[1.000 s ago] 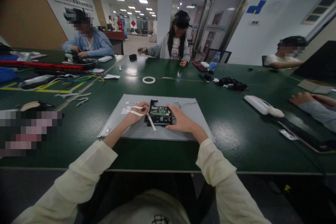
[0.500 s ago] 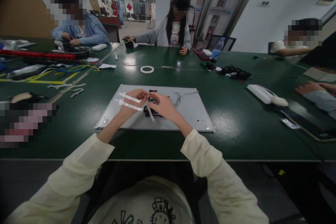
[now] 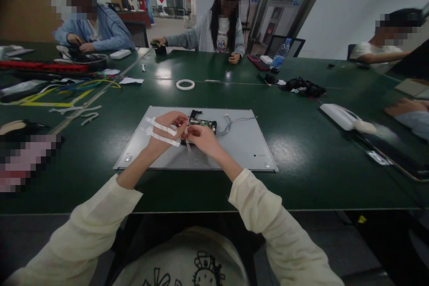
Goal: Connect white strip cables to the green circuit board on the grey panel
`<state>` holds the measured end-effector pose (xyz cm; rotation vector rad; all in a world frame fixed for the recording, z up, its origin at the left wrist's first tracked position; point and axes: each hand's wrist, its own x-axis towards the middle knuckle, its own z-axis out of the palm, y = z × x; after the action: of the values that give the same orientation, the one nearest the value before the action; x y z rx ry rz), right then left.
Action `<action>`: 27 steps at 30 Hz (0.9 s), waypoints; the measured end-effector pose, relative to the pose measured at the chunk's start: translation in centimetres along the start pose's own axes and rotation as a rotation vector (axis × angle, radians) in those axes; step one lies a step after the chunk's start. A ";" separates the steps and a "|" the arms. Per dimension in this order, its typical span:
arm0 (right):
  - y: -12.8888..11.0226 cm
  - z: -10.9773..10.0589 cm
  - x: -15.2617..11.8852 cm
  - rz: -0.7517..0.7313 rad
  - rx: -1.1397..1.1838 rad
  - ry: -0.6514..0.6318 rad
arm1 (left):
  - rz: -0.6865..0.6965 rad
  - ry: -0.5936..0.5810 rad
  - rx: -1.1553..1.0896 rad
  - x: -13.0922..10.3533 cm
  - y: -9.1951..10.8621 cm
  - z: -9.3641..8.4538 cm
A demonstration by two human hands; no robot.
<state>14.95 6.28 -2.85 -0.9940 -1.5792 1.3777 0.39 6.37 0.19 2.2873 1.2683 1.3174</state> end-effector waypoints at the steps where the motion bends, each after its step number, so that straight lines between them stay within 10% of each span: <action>1: 0.1 0.1 0.0 -0.019 -0.009 0.000 | -0.003 0.007 0.008 -0.1 -0.1 0.0; 15: 0.2 -1.6 -2.4 -0.216 -1.079 0.202 | -0.043 0.047 0.006 -0.4 -1.4 0.5; 27: 0.3 -5.6 -3.5 -0.184 -1.082 -0.034 | -0.172 -0.038 -0.010 -0.8 -3.9 2.3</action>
<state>21.51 5.10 -2.88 -1.3512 -2.4154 0.3255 -0.27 8.61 -3.79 2.1317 1.4059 1.2135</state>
